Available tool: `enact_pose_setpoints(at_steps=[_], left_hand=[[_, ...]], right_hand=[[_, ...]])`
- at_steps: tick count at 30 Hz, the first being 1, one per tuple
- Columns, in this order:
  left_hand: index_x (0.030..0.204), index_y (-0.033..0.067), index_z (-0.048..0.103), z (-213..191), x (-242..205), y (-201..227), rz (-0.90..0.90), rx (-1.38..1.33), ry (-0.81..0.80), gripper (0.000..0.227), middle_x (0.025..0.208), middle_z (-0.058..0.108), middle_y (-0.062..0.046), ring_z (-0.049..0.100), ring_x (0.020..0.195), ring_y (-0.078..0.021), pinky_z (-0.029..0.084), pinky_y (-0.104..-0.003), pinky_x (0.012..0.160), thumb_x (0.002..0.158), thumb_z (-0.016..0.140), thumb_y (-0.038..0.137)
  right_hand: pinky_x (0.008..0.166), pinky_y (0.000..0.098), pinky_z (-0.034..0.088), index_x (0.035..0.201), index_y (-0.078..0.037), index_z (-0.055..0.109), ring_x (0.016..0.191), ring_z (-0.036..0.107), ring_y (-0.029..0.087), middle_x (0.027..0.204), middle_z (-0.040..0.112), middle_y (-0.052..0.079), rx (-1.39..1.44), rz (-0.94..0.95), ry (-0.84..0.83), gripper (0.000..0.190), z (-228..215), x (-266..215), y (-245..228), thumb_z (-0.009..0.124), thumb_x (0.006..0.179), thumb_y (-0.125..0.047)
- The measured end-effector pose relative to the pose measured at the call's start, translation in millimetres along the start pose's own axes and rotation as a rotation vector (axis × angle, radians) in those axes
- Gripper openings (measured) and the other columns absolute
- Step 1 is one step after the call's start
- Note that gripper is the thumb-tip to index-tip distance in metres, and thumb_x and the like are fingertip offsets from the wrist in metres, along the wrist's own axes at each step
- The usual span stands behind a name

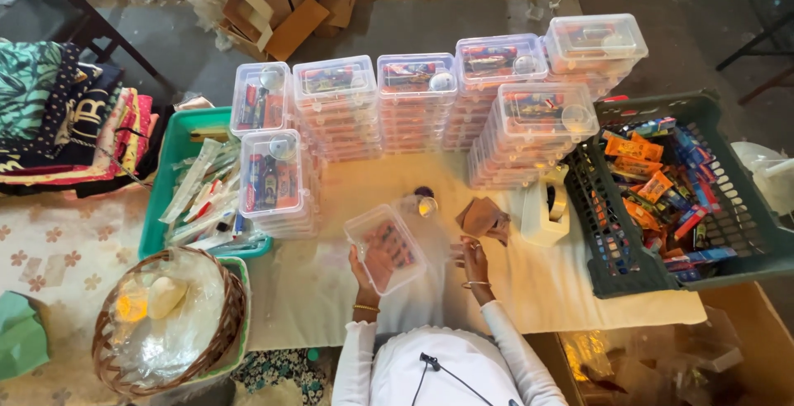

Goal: The person packs small packaged items, including orange and blue boxes, into clear plastic bags and then places them into transparent plastic containers. They also handle a roll of tape and a small container of yellow powder on the table.

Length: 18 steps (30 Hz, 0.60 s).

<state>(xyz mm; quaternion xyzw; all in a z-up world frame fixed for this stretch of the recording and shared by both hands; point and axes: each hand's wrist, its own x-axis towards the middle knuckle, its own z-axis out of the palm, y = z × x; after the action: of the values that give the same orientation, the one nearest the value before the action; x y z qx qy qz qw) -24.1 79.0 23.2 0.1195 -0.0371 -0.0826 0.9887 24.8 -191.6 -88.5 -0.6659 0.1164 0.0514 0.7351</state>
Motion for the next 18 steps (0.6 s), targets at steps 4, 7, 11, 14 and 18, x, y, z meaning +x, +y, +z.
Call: enact_pose_setpoints(at_steps=[4,7,11,14,18], left_hand=[[0.159,0.0075,0.036,-23.7,6.8,2.8,0.091,0.060,0.090,0.096,0.157,0.046,-0.018,0.049,0.140,-0.0351,0.040,-0.051,0.114,0.089,0.050,0.072],[0.155,0.0078,0.041,-45.0,12.6,-2.9,0.161,0.312,0.383,0.085,0.152,0.053,-0.020,0.057,0.133,-0.0345,0.046,-0.050,0.107,0.094,0.043,0.067],[0.152,0.0078,0.044,-40.5,12.2,-2.9,0.271,0.473,0.610,0.073,0.141,0.059,-0.022,0.065,0.119,-0.0336,0.056,-0.053,0.096,0.100,0.040,0.059],[0.155,0.0065,0.039,-11.6,9.4,5.1,0.419,0.584,0.566,0.080,0.145,0.057,-0.022,0.062,0.125,-0.0359,0.050,-0.048,0.103,0.097,0.053,0.059],[0.155,0.0039,0.035,10.5,2.3,7.0,0.572,0.691,0.455,0.090,0.145,0.057,-0.022,0.062,0.128,-0.0375,0.051,-0.049,0.107,0.093,0.057,0.066]], right_hand=[[0.058,0.0290,0.056,0.113,-0.011,0.065,0.069,0.072,0.017,0.094,0.077,0.007,-0.099,0.352,-0.171,0.040,-12.0,5.5,55.3,0.058,0.099,-0.048],[0.056,0.0300,0.053,0.108,-0.010,0.065,0.069,0.068,0.016,0.089,0.071,0.007,-0.125,0.526,-0.497,0.035,-11.4,5.4,127.1,0.068,0.101,-0.044],[0.062,0.0327,0.056,0.112,-0.019,0.072,0.080,0.073,0.023,0.095,0.077,0.005,0.483,1.107,-0.936,0.027,12.7,26.5,166.0,0.071,0.096,-0.041],[0.079,0.0339,0.060,0.116,-0.013,0.071,0.095,0.075,0.023,0.105,0.078,0.007,-0.072,0.869,-0.607,0.040,60.9,-15.3,90.1,0.069,0.095,-0.047],[0.086,0.0347,0.059,0.117,-0.008,0.071,0.102,0.075,0.023,0.111,0.078,0.010,-0.011,0.834,-0.564,0.041,88.7,-7.0,117.2,0.070,0.097,-0.044]])
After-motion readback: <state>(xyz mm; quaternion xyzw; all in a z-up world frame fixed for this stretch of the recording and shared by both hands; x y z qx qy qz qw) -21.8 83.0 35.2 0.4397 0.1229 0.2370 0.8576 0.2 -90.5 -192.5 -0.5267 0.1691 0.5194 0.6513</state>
